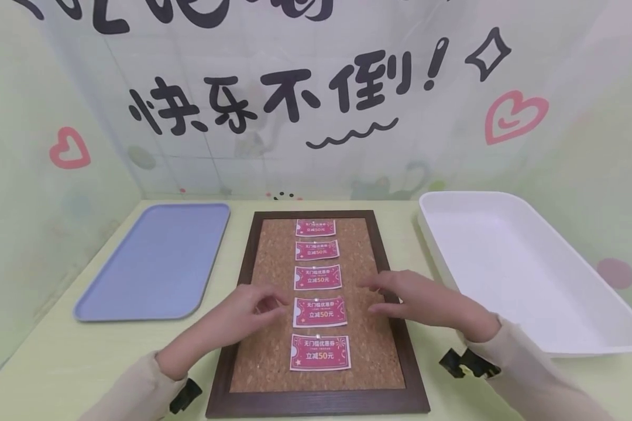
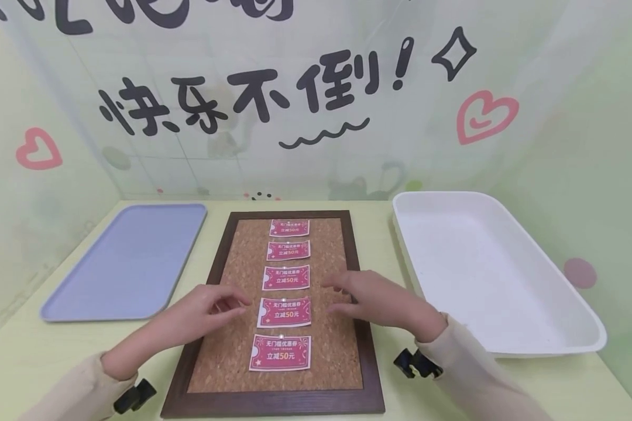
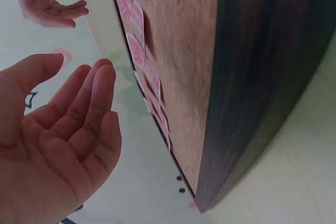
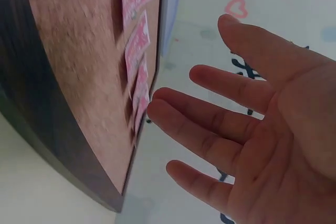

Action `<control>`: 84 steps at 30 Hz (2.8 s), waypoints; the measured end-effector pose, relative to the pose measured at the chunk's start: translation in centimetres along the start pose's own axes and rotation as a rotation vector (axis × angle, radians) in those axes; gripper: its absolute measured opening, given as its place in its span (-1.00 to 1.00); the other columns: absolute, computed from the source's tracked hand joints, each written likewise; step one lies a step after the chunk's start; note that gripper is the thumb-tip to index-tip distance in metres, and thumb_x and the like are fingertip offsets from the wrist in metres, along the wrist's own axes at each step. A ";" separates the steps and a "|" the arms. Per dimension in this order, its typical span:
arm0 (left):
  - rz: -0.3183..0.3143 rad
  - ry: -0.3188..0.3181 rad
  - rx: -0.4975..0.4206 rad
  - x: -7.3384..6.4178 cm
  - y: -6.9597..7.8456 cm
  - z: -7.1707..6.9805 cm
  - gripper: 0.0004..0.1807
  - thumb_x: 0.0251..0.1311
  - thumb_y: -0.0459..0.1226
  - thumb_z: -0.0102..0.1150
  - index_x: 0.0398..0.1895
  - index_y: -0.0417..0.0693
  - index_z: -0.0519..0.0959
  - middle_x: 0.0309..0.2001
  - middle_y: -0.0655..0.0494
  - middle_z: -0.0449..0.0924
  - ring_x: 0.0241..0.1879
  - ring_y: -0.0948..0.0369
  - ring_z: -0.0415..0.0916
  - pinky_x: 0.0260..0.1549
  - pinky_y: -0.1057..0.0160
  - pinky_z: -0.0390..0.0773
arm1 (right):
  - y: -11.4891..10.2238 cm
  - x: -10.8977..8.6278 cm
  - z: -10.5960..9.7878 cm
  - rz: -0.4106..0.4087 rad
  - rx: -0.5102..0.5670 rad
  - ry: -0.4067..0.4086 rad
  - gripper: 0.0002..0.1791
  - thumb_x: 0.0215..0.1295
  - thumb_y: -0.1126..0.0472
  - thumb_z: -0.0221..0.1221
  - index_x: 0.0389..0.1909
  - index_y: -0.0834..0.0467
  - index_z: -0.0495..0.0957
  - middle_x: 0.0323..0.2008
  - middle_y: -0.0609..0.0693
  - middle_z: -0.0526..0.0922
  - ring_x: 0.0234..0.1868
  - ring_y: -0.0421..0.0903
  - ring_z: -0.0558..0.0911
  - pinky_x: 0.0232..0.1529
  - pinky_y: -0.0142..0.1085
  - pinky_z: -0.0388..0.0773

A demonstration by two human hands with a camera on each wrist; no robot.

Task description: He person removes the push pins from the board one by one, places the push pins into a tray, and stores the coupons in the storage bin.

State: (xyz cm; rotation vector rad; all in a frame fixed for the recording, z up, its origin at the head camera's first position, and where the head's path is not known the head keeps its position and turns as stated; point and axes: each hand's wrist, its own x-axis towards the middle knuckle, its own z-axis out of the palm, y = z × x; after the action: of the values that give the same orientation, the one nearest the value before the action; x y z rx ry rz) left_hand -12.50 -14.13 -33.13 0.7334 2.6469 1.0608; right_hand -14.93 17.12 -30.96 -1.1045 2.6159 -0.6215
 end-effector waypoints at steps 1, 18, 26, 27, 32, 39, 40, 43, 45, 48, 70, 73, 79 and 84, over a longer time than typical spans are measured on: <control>0.006 -0.011 -0.012 0.1 0.1 0.3 -0.81 0.22 -0.25 0.10 -0.19 -0.15 0.58 -0.38 0.26 0.54 -0.36 0.31 0.46 -0.37 0.32 0.48 | -0.1 0.2 0.4 -0.003 0.003 -0.008 -0.48 0.26 -0.04 0.10 0.11 0.23 0.44 -0.02 0.05 0.56 -0.05 -0.09 0.54 -0.10 -0.18 0.46; 0.044 -0.183 0.028 3.1 1.3 3.7 -0.90 0.03 -0.24 0.31 -0.37 0.03 0.60 -0.57 0.33 0.46 -0.56 0.35 0.41 -0.57 0.37 0.45 | -1.1 1.6 4.1 -0.034 0.207 -0.073 -0.85 0.14 0.13 0.25 -0.29 0.08 0.60 -0.46 -0.30 0.52 -0.46 -0.35 0.48 -0.37 -0.42 0.46; 0.039 -0.248 0.044 4.1 1.1 4.4 -0.90 0.01 -0.26 0.32 -0.43 0.04 0.57 -0.57 0.33 0.45 -0.58 0.36 0.40 -0.59 0.39 0.43 | -1.4 2.0 5.1 0.006 0.180 -0.050 -0.88 0.09 0.14 0.29 -0.38 0.08 0.60 -0.60 -0.29 0.45 -0.58 -0.34 0.40 -0.51 -0.43 0.40; 0.036 -0.255 0.038 4.3 1.1 4.5 -0.90 0.01 -0.27 0.32 -0.43 0.04 0.57 -0.56 0.32 0.45 -0.58 0.35 0.41 -0.59 0.39 0.43 | -1.4 2.1 5.2 0.011 0.177 -0.046 -0.88 0.09 0.14 0.29 -0.39 0.09 0.59 -0.61 -0.28 0.45 -0.58 -0.34 0.39 -0.51 -0.43 0.40; 0.046 -0.281 0.036 4.7 1.2 4.4 -0.89 -0.02 -0.32 0.33 -0.46 0.01 0.56 -0.57 0.29 0.46 -0.59 0.34 0.41 -0.60 0.39 0.42 | -1.5 2.3 5.5 0.033 0.178 -0.036 -0.87 0.06 0.15 0.31 -0.41 0.10 0.59 -0.64 -0.26 0.44 -0.60 -0.33 0.37 -0.53 -0.42 0.39; 0.041 -0.336 0.017 5.3 1.2 4.2 -0.89 -0.01 -0.35 0.32 -0.52 -0.02 0.55 -0.60 0.24 0.46 -0.62 0.33 0.39 -0.62 0.40 0.39 | -1.4 2.5 5.9 0.068 0.170 -0.037 -0.85 0.01 0.16 0.35 -0.45 0.07 0.56 -0.65 -0.24 0.42 -0.61 -0.32 0.37 -0.55 -0.41 0.36; 0.041 -0.346 0.010 5.4 1.2 4.2 -0.89 0.00 -0.36 0.31 -0.52 -0.04 0.55 -0.60 0.23 0.46 -0.62 0.33 0.39 -0.62 0.40 0.39 | -1.4 2.6 5.9 0.070 0.164 -0.037 -0.84 0.00 0.17 0.35 -0.45 0.07 0.55 -0.66 -0.24 0.42 -0.61 -0.32 0.37 -0.55 -0.41 0.36; 0.037 -0.374 -0.006 5.6 1.2 4.1 -0.90 0.01 -0.38 0.30 -0.53 -0.07 0.56 -0.60 0.21 0.47 -0.62 0.32 0.39 -0.61 0.41 0.40 | -1.5 2.7 5.9 0.073 0.142 -0.037 -0.81 -0.03 0.18 0.37 -0.47 0.08 0.53 -0.67 -0.23 0.40 -0.62 -0.32 0.35 -0.56 -0.42 0.34; 0.031 -0.394 -0.018 5.8 1.1 4.0 -0.91 0.02 -0.40 0.29 -0.53 -0.10 0.57 -0.60 0.19 0.48 -0.61 0.32 0.40 -0.61 0.41 0.40 | -1.5 2.8 5.9 0.073 0.132 -0.035 -0.80 -0.05 0.18 0.38 -0.49 0.08 0.52 -0.67 -0.22 0.39 -0.61 -0.31 0.35 -0.56 -0.42 0.33; 0.027 -0.420 -0.026 6.0 1.1 3.9 -0.93 0.02 -0.42 0.28 -0.53 -0.14 0.58 -0.60 0.17 0.49 -0.62 0.33 0.40 -0.60 0.41 0.40 | -1.6 3.0 5.9 0.072 0.126 -0.039 -0.78 -0.07 0.19 0.39 -0.52 0.07 0.49 -0.67 -0.21 0.39 -0.62 -0.31 0.34 -0.57 -0.43 0.32; 0.016 -0.544 -0.005 6.7 0.8 3.3 -0.94 0.08 -0.39 0.23 -0.49 -0.11 0.56 -0.59 0.17 0.51 -0.62 0.33 0.40 -0.60 0.43 0.36 | -1.6 3.4 5.9 0.119 0.293 -0.084 -0.77 -0.08 0.32 0.38 -0.57 0.13 0.46 -0.65 -0.12 0.44 -0.61 -0.26 0.37 -0.59 -0.42 0.33; 0.016 -0.554 -0.006 6.8 0.7 3.3 -0.95 0.08 -0.39 0.23 -0.47 -0.12 0.57 -0.59 0.16 0.51 -0.63 0.34 0.38 -0.61 0.43 0.35 | -1.7 3.5 5.9 0.123 0.305 -0.085 -0.77 -0.08 0.33 0.38 -0.57 0.14 0.47 -0.65 -0.12 0.46 -0.62 -0.25 0.40 -0.60 -0.41 0.35; 0.025 -0.564 0.017 6.8 0.7 3.3 -0.97 0.08 -0.38 0.23 -0.45 -0.14 0.56 -0.58 0.19 0.50 -0.60 0.34 0.40 -0.58 0.43 0.37 | -1.6 3.5 5.8 0.145 0.342 -0.087 -0.81 -0.01 0.34 0.34 -0.59 0.13 0.49 -0.62 -0.12 0.49 -0.60 -0.24 0.42 -0.60 -0.40 0.36; 0.033 -0.572 0.029 6.7 0.8 3.2 -0.97 0.08 -0.38 0.22 -0.46 -0.14 0.56 -0.59 0.19 0.50 -0.61 0.34 0.40 -0.59 0.43 0.36 | -1.4 3.6 5.9 0.150 0.354 -0.088 -0.81 0.00 0.33 0.34 -0.60 0.13 0.49 -0.62 -0.12 0.49 -0.60 -0.25 0.41 -0.60 -0.40 0.36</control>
State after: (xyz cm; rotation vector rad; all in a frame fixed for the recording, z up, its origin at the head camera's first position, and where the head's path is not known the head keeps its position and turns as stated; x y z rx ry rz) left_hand -16.84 -8.27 -34.87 0.9253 2.1662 0.6847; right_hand -14.36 11.91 -35.68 -0.8006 2.3648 -0.9328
